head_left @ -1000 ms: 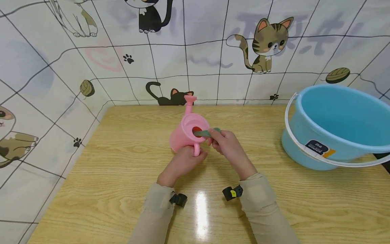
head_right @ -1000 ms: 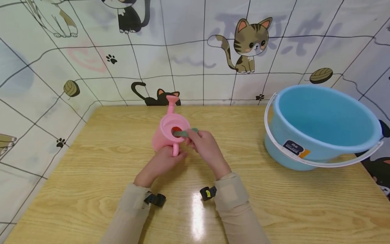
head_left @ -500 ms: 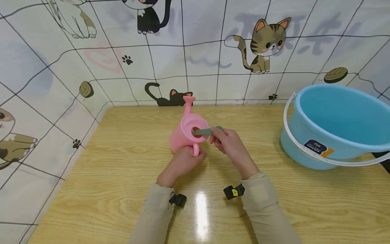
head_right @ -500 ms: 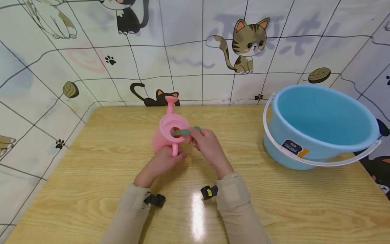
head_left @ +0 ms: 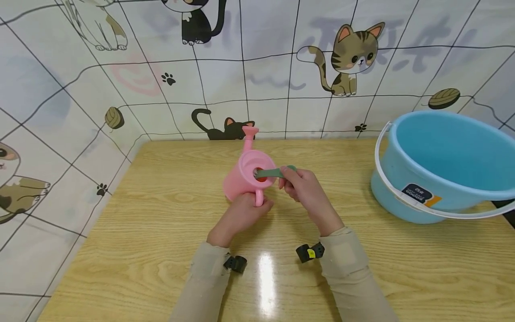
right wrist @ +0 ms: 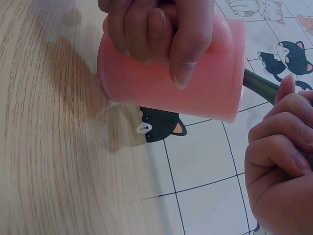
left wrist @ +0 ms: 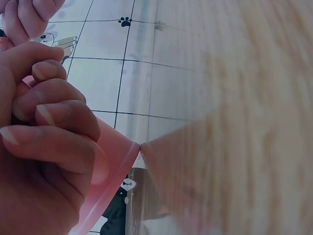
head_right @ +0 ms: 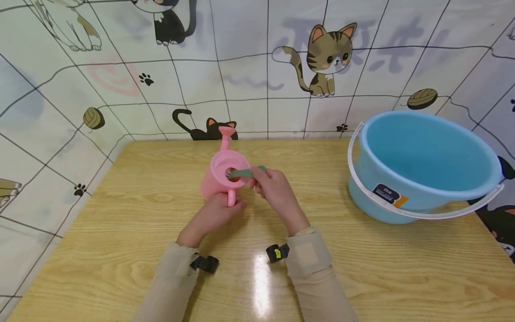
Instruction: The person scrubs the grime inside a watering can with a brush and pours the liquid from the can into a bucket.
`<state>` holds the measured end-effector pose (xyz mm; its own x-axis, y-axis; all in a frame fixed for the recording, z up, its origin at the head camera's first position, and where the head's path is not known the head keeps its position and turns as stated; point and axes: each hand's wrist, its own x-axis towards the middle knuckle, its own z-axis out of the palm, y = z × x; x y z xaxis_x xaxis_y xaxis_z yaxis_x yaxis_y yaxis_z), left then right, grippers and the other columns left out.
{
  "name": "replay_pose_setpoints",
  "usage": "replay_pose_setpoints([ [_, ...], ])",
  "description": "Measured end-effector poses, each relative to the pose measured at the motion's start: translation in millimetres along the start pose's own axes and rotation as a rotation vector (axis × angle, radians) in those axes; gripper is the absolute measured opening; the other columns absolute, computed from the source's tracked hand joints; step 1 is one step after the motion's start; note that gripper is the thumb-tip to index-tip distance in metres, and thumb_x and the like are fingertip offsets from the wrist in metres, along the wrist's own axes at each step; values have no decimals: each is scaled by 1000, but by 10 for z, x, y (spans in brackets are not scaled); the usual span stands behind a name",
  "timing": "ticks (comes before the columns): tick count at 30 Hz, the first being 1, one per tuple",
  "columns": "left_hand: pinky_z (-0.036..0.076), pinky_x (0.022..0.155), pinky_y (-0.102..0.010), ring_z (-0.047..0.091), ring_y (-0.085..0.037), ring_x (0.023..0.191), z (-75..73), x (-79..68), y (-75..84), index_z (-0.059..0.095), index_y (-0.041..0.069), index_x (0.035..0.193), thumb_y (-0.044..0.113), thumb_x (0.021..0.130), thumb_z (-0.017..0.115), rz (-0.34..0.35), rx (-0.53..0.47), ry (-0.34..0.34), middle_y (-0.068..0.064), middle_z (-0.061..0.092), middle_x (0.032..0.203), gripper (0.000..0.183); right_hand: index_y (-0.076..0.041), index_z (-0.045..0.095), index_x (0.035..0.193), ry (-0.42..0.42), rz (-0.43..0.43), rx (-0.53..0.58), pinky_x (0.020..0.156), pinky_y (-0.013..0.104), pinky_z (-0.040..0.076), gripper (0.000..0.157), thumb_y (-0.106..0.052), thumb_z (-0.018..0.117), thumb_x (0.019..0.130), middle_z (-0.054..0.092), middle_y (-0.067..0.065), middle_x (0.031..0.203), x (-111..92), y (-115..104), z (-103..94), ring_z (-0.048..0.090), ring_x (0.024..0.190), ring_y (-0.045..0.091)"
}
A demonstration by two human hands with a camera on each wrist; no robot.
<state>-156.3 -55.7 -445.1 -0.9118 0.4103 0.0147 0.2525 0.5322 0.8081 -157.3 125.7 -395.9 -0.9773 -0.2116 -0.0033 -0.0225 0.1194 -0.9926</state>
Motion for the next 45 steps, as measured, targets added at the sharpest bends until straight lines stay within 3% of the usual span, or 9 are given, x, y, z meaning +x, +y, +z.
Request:
replay_pose_setpoints([
  [11,30,46,-23,30,-7,45,-13,-3,14,41,13,56,32,87,53,-7,31,7,6,33,52,38,3,54,77,2,-14,12,41,27,19,53,-47,44,89,27,2,48,13,10,16,20,42,16],
  [21,28,46,-22,29,-8,45,-6,-8,17,40,13,56,31,87,53,-7,-5,4,5,32,52,39,6,54,80,1,20,0,42,26,19,54,-46,44,90,30,3,50,11,35,67,22,44,15],
  [32,30,47,-22,30,-7,46,5,3,17,40,13,56,30,87,53,19,17,4,6,32,53,38,2,56,78,13,28,-16,43,26,19,51,-46,46,89,30,4,51,22,49,94,22,44,16],
  [45,28,45,-22,28,-8,45,8,-2,21,39,13,56,31,86,53,-2,11,5,6,30,53,38,2,55,77,-5,1,-1,41,26,19,50,-45,44,90,30,2,50,3,1,53,21,43,14],
])
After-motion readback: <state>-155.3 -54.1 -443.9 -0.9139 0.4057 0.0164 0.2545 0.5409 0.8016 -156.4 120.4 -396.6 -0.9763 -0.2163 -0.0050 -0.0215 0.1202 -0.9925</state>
